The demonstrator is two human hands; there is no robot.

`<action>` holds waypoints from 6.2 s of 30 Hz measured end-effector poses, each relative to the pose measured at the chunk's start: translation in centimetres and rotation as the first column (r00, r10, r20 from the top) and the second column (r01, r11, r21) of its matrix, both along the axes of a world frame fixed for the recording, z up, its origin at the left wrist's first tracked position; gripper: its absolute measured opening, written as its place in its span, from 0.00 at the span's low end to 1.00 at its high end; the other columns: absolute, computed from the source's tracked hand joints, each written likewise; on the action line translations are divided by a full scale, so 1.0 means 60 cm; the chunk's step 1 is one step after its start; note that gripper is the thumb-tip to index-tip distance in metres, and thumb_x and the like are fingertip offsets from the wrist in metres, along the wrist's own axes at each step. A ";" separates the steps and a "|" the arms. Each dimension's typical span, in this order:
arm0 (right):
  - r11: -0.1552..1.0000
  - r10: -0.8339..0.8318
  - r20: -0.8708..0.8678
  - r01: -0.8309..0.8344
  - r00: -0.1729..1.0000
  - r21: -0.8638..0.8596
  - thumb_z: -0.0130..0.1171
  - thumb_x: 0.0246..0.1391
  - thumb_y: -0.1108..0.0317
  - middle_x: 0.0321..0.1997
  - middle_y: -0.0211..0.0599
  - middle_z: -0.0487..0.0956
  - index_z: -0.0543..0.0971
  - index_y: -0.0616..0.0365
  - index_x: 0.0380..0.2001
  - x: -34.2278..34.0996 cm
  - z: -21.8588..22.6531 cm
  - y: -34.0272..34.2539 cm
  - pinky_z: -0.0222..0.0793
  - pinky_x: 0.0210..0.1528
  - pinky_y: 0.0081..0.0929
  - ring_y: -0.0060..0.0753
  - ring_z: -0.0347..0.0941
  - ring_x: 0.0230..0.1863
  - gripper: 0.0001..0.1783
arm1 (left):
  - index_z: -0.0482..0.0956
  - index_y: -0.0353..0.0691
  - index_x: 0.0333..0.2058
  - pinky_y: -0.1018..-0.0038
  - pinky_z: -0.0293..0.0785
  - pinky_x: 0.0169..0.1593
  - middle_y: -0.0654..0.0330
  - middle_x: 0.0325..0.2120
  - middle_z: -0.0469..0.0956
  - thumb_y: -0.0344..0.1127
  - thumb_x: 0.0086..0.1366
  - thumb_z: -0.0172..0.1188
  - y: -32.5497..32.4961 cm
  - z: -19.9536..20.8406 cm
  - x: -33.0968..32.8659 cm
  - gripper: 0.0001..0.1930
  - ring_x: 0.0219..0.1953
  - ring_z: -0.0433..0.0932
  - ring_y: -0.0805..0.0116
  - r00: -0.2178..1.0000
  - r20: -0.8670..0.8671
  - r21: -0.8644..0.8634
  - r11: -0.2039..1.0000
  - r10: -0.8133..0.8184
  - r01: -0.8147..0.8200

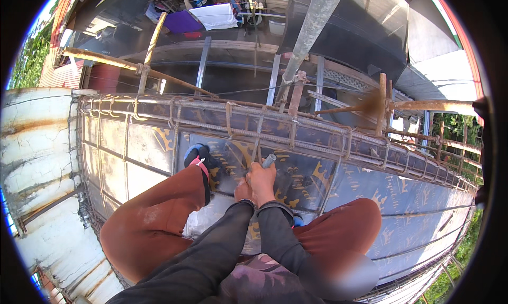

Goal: The person is assembling a metal scaffolding structure on a rooftop. They use a hammer to secure metal rods and tie them together with wire. The person moves around the structure, adjusting and securing various parts.

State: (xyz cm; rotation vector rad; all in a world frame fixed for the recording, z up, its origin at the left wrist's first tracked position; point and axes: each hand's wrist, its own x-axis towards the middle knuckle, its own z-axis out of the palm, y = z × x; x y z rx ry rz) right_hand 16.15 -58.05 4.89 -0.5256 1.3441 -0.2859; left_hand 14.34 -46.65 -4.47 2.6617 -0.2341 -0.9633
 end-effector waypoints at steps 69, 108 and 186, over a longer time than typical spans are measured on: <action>-0.224 0.730 -0.684 -0.942 0.008 -0.250 0.63 0.57 0.49 0.19 0.26 0.68 0.78 0.65 0.27 0.172 0.399 -0.292 0.60 0.25 0.29 0.21 0.64 0.21 0.25 | 0.75 0.38 0.36 0.50 0.75 0.41 0.42 0.31 0.80 0.60 0.71 0.36 -0.040 0.084 0.014 0.30 0.37 0.79 0.40 0.944 -0.169 -0.037 0.956 0.283 -0.293; 0.788 0.540 0.045 -0.486 0.840 -0.376 0.66 0.51 0.66 0.29 0.31 0.78 0.78 0.56 0.26 0.180 0.308 -0.262 0.63 0.34 0.23 0.25 0.75 0.37 0.08 | 0.69 0.40 0.53 0.57 0.68 0.56 0.47 0.50 0.71 0.53 0.53 0.68 -0.079 0.117 0.072 0.34 0.56 0.69 0.49 0.994 0.085 0.110 0.991 0.069 -0.078; -0.070 0.673 -0.726 -0.965 0.140 -0.252 0.61 0.47 0.71 0.21 0.31 0.76 0.82 0.67 0.30 0.103 0.337 -0.323 0.63 0.30 0.28 0.21 0.68 0.26 0.09 | 0.80 0.34 0.34 0.59 0.73 0.44 0.48 0.30 0.81 0.43 0.65 0.55 -0.289 0.182 0.136 0.15 0.37 0.79 0.46 0.617 -0.411 -0.357 0.504 0.671 -0.786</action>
